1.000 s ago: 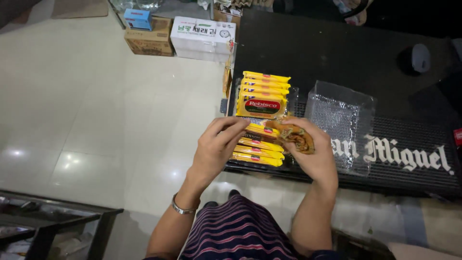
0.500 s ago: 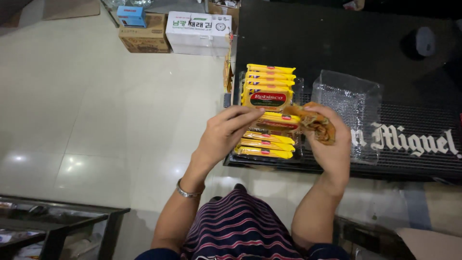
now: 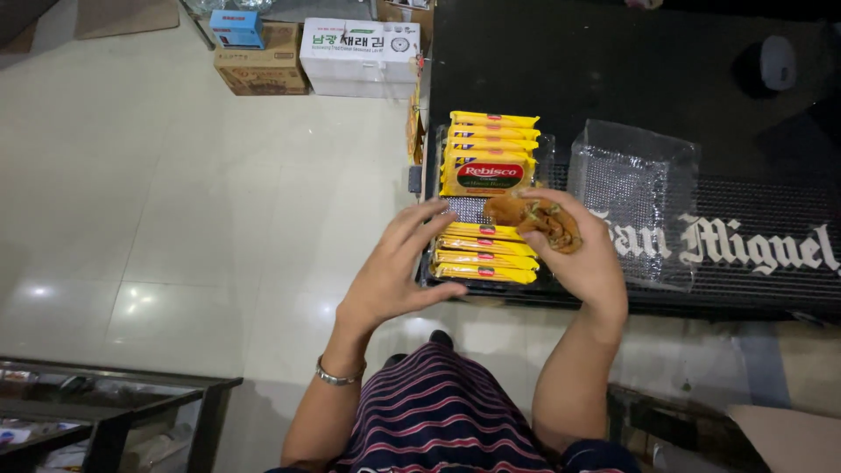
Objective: Stocking a counter with packaged snacks from a cardboard box while wiping each package with a cloth.
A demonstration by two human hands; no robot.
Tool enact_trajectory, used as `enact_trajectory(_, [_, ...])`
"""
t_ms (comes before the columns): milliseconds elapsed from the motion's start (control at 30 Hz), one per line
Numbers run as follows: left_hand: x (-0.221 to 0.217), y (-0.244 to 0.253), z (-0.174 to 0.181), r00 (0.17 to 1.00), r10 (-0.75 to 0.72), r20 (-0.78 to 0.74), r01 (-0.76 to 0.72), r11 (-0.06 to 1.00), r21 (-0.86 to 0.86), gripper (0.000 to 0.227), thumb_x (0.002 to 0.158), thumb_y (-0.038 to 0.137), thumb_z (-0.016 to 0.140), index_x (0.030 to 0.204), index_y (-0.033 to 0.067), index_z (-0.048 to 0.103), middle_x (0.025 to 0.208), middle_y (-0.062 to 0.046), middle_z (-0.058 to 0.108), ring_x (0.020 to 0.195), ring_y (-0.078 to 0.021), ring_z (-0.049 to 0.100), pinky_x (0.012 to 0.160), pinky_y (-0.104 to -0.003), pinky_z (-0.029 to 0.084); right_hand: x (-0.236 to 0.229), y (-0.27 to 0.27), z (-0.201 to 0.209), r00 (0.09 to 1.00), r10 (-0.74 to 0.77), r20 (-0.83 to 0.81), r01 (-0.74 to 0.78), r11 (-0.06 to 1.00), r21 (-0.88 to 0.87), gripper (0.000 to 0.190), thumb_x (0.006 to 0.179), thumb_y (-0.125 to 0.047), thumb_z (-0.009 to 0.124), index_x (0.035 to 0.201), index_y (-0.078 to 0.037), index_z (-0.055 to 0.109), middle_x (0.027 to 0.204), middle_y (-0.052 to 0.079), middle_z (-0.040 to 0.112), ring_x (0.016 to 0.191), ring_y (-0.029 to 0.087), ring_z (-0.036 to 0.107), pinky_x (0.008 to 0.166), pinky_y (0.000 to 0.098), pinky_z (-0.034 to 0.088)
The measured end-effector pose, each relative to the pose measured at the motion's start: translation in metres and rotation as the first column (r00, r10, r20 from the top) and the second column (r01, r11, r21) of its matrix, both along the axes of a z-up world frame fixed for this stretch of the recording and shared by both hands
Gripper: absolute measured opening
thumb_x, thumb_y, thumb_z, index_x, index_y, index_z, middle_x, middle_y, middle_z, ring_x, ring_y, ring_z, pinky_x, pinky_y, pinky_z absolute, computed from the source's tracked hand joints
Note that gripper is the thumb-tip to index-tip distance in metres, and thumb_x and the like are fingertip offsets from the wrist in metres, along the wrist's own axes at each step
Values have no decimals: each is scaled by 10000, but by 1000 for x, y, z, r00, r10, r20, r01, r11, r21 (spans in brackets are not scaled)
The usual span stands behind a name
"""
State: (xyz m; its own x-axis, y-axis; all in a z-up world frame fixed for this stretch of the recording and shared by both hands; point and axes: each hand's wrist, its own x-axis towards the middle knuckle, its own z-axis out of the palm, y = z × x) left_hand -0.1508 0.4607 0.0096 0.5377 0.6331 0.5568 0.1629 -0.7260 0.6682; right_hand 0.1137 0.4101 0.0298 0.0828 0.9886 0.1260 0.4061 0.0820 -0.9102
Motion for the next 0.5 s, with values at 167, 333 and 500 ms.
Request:
enact_trajectory(167, [9, 0, -30, 993, 62, -101, -64, 998, -15, 791, 836, 361, 884, 1463, 27, 534, 1424, -137, 576, 1365, -333, 548, 1262, -515, 351, -9, -1, 3, 999, -19, 40, 19, 1000, -10, 488, 862, 46, 732, 1326, -53, 621, 1233, 84, 726, 1109, 139, 694, 959, 279, 547])
enact_trajectory(333, [7, -8, -17, 992, 103, -67, -100, 994, 52, 812, 813, 326, 885, 1467, 36, 502, 1448, -154, 514, 1394, -366, 467, 1220, -507, 372, -15, 0, 13, 993, -34, 113, 35, 999, -2, 491, 857, 31, 742, 1325, -59, 624, 1245, 98, 727, 1130, 151, 703, 962, 290, 552])
enact_trajectory(500, [6, -9, -16, 990, 48, -129, -46, 999, 20, 884, 790, 289, 857, 1521, 56, 418, 1495, -154, 477, 1437, -361, 455, 1247, -643, 240, -11, -8, 7, 994, -45, 99, 41, 998, 41, 503, 861, -19, 745, 1346, -70, 623, 1315, 109, 695, 1162, 179, 682, 993, 309, 539])
